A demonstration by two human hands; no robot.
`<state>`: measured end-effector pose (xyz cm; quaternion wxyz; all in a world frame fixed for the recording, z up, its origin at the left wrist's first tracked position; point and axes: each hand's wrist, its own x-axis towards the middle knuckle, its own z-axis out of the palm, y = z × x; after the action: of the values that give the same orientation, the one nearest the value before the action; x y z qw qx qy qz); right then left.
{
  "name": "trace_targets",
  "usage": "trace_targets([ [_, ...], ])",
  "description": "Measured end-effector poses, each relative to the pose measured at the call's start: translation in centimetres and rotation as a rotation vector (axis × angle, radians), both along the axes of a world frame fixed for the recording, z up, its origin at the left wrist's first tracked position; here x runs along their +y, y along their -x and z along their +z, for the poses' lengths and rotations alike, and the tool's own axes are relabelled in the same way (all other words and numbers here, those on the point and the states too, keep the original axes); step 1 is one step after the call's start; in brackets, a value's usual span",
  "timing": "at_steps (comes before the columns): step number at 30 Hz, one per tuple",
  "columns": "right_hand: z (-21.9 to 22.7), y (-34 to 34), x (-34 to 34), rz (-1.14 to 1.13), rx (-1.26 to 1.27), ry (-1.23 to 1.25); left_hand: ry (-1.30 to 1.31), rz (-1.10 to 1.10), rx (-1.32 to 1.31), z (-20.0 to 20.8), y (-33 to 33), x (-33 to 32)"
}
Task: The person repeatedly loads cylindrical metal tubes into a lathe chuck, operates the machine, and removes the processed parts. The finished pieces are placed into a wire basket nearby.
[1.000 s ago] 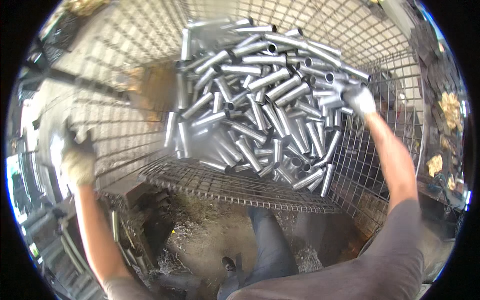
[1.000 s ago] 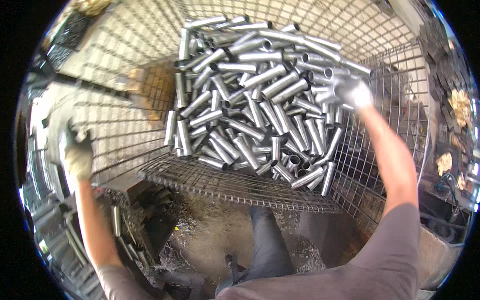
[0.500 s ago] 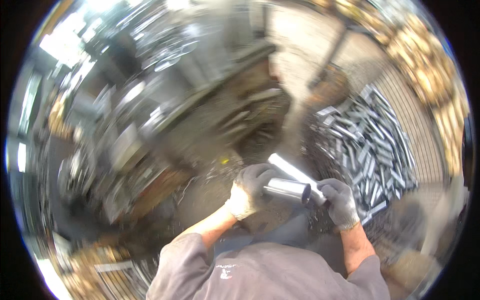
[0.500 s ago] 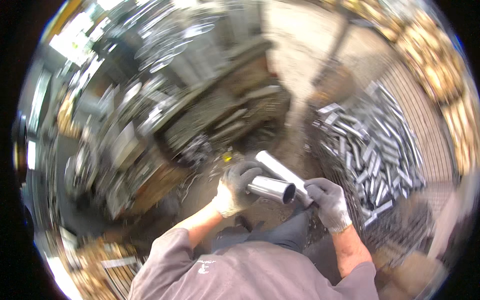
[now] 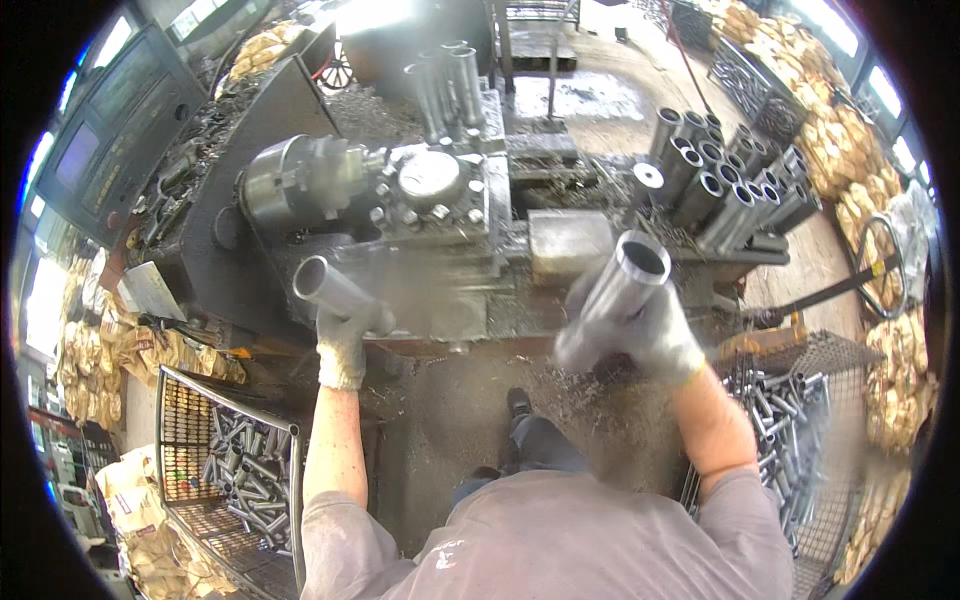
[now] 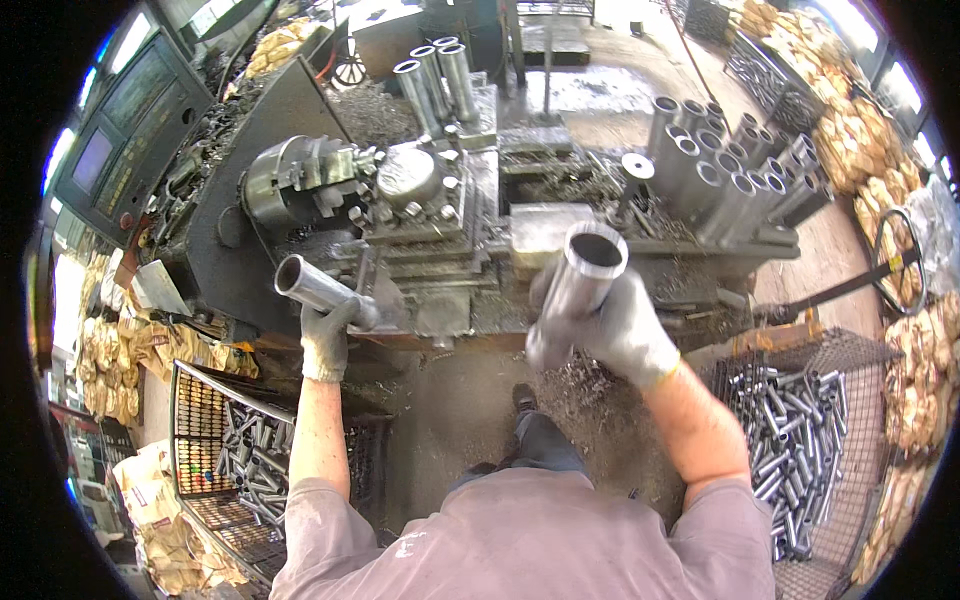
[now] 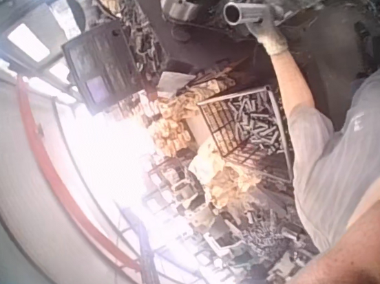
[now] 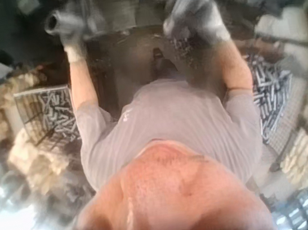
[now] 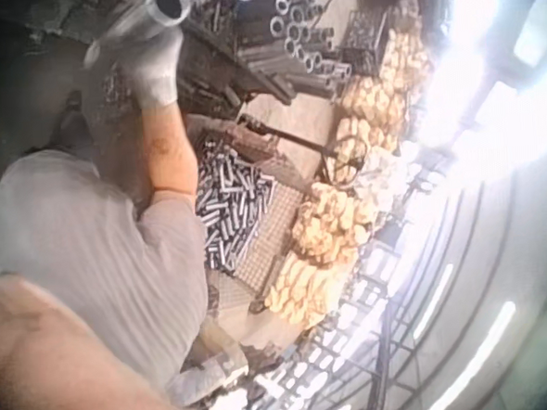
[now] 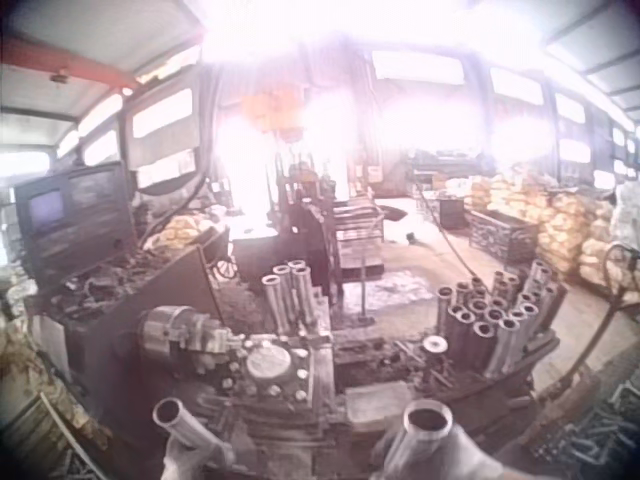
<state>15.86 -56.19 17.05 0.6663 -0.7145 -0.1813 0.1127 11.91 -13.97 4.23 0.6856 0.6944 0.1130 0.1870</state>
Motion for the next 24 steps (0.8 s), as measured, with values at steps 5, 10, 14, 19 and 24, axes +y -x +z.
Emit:
trace_targets([
  [5,6.3,-17.2,7.5,-0.082,-0.350,0.428,-0.318,-0.053,0.073,-1.6,-4.4,3.6],
  [10,0.8,-34.4,16.2,-0.151,-0.387,0.555,-0.458,-0.088,0.293,-4.9,-5.3,2.5],
  [14,-7.0,-41.9,21.9,-0.278,-0.371,0.517,-0.414,-0.160,0.356,-1.6,-5.5,0.8],
  [19,-7.5,-43.9,23.5,-0.141,-0.251,0.715,-0.699,-0.042,0.142,3.5,-3.2,5.1],
  [24,0.7,-37.2,25.5,0.577,-0.258,1.315,-1.274,0.178,-0.076,6.7,-9.4,16.0],
])
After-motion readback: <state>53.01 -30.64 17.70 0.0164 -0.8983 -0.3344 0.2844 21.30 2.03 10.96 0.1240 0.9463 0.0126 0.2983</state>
